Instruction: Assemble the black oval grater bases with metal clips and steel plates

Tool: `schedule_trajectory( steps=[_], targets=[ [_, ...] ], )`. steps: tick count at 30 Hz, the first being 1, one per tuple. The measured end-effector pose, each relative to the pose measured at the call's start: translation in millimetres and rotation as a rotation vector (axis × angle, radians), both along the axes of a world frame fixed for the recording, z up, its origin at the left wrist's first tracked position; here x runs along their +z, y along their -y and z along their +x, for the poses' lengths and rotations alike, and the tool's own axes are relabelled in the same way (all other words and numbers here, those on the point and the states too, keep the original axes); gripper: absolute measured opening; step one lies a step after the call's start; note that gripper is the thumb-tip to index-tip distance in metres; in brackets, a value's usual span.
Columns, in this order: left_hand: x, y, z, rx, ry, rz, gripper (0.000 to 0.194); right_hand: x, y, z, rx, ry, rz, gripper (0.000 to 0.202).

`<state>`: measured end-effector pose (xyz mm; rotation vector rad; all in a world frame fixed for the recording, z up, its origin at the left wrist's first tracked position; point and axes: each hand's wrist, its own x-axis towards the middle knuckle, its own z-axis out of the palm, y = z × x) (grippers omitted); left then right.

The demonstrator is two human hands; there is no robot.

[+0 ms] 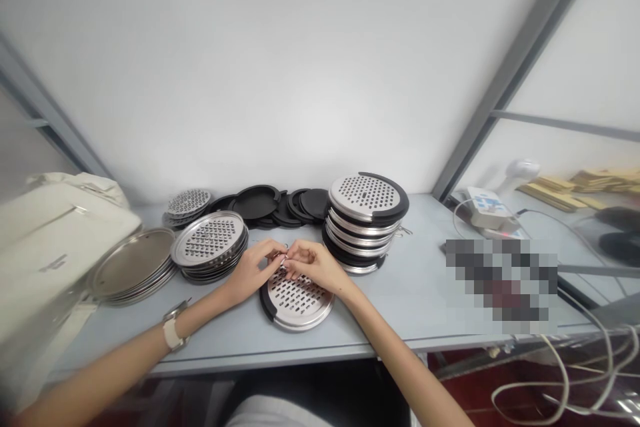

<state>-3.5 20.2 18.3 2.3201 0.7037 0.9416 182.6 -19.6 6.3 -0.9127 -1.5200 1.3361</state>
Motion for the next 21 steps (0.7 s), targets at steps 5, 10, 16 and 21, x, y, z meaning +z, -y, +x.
schedule_trajectory(
  steps=[5, 10, 16, 21],
  targets=[
    [-1.6, -0.8, -0.4, 0.009, 0.005, 0.017, 0.014, 0.6, 0.4, -0.7, -0.011, 0.008, 0.005, 0.024],
    [-2.1, 0.0, 0.0, 0.009, 0.011, 0.02, 0.012, 0.4, 1.1, -0.7, -0.019, 0.016, 0.01, 0.025],
    [-1.6, 0.5, 0.4, 0.008, 0.007, 0.027, 0.012, 1.8, 2.7, -0.7, -0.014, 0.013, -0.008, 0.025],
    [-1.4, 0.6, 0.4, 0.016, -0.002, 0.034, 0.011, 0.0, 2.3, 0.1, 0.0, -0.008, -0.012, 0.022]
  ],
)
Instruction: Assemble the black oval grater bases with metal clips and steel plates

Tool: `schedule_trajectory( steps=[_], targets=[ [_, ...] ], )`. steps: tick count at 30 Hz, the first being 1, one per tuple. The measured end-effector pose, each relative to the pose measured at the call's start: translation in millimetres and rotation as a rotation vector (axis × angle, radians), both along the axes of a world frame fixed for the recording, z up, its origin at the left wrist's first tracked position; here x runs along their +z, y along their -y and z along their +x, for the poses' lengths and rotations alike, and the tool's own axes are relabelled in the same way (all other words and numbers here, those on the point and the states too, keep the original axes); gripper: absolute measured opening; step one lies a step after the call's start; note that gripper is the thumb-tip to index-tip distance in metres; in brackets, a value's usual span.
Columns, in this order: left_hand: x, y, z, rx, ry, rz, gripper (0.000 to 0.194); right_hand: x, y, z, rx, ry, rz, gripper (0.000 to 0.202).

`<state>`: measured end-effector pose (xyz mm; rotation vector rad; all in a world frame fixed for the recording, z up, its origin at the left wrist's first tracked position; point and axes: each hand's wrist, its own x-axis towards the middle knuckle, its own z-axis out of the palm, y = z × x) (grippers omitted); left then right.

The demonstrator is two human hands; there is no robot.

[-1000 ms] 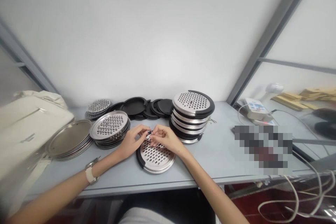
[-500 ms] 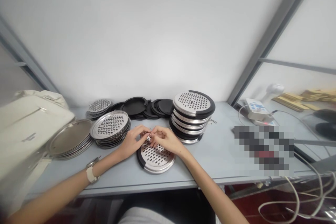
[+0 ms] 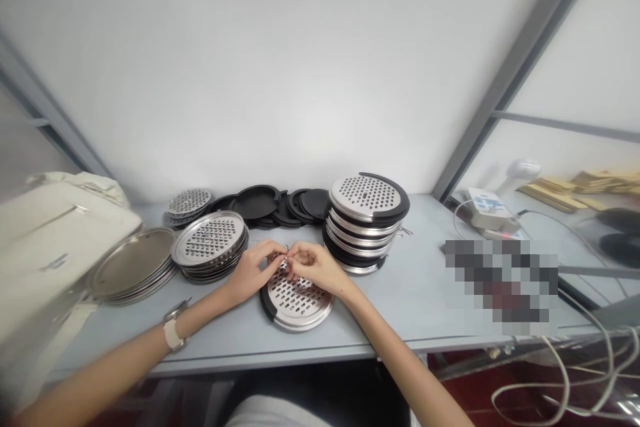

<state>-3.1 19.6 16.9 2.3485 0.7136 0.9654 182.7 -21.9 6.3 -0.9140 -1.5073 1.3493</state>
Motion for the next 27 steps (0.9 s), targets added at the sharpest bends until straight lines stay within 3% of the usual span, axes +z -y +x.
schedule_trajectory(
  steps=[12, 21, 27],
  targets=[
    [2.9, 2.5, -1.2, -0.009, 0.052, 0.017, 0.02, -0.7, -1.8, 1.8, -0.111, 0.056, 0.051, 0.018],
    [-8.7, -2.7, -0.6, 0.031, 0.083, -0.035, 0.026, 2.1, -1.5, -0.1, -0.203, 0.091, 0.065, 0.01],
    [-1.5, 1.9, 1.1, 0.017, 0.047, -0.001, 0.014, 2.3, -0.5, 0.3, -0.216, 0.114, 0.095, 0.006]
  ],
)
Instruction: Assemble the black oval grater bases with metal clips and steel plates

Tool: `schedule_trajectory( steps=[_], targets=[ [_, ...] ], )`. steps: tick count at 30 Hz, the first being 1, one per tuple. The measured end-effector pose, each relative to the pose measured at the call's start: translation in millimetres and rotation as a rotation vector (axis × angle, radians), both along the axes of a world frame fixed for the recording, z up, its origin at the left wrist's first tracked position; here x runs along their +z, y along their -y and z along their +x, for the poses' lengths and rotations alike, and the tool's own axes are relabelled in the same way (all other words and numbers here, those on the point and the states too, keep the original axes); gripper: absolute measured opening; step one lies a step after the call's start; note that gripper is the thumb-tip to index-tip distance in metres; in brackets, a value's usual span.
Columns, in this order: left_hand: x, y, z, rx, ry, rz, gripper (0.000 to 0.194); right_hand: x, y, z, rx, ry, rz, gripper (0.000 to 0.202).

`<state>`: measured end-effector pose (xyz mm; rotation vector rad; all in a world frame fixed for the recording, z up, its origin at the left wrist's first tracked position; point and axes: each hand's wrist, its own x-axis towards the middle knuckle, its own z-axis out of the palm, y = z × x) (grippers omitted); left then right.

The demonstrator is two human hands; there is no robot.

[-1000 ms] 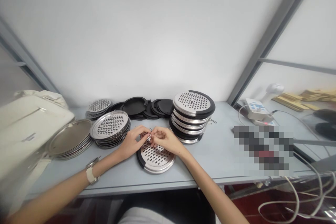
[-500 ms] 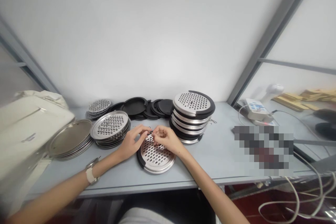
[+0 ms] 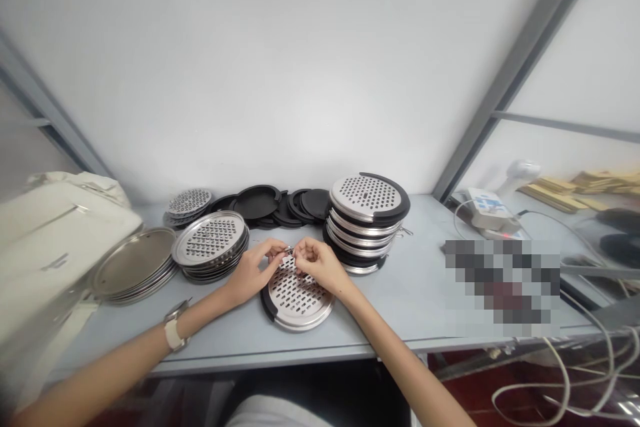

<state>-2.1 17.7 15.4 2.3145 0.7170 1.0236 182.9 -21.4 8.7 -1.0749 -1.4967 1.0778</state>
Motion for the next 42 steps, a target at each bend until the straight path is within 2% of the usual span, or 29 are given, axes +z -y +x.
schedule_trajectory(
  steps=[10, 21, 42],
  targets=[
    [0.9, 0.2, -0.1, 0.01, -0.028, 0.023, 0.013, -4.5, -0.3, 0.8, -0.078, 0.144, 0.083, 0.002],
    [-1.8, 0.0, -0.7, 0.017, -0.039, 0.037, 0.01, 3.6, 5.1, -3.7, -0.104, 0.319, 0.2, 0.007],
    [-6.8, 0.1, -1.5, 0.013, -0.059, 0.07, 0.008, 3.3, 5.5, -6.3, -0.116, 0.404, 0.23, 0.009]
  ],
)
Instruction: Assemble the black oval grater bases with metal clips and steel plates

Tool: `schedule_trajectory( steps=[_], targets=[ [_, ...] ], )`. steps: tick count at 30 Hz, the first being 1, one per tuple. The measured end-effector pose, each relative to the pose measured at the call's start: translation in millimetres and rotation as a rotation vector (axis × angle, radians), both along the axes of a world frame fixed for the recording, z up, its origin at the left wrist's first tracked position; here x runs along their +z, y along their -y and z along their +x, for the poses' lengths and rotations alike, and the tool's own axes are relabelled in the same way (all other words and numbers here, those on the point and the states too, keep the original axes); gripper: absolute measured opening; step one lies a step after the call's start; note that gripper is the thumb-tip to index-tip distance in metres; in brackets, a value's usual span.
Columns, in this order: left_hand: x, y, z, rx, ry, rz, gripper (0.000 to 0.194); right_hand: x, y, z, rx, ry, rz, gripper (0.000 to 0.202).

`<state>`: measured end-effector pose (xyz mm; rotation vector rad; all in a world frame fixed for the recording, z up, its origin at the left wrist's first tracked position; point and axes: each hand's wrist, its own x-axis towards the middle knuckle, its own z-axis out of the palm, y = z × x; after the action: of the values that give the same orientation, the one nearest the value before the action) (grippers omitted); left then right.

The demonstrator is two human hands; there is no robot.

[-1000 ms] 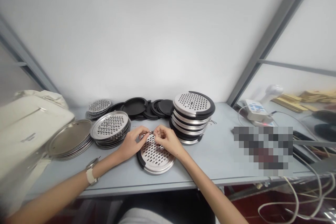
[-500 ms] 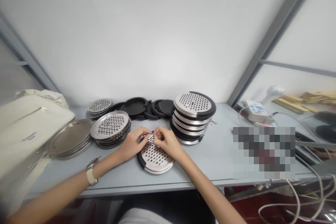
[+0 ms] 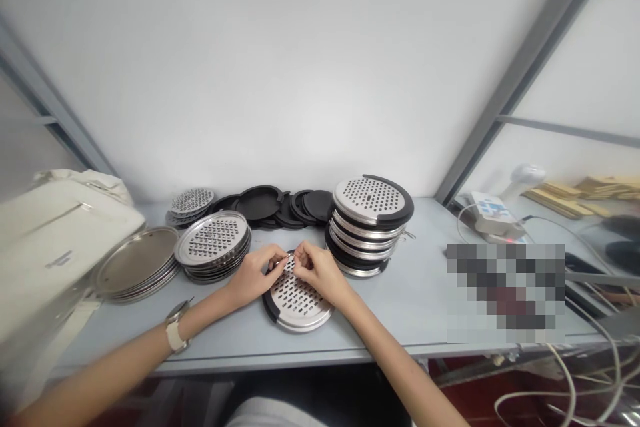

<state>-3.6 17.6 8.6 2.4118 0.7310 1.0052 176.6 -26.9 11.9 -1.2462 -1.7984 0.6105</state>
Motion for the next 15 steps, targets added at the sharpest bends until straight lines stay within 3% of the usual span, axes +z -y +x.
schedule_trajectory(
  steps=[15],
  targets=[
    [-2.1, -2.5, -2.0, -0.094, -0.035, 0.057, 0.013, 1.5, 0.7, -1.2, 0.008, -0.017, 0.021, 0.01]
  ],
)
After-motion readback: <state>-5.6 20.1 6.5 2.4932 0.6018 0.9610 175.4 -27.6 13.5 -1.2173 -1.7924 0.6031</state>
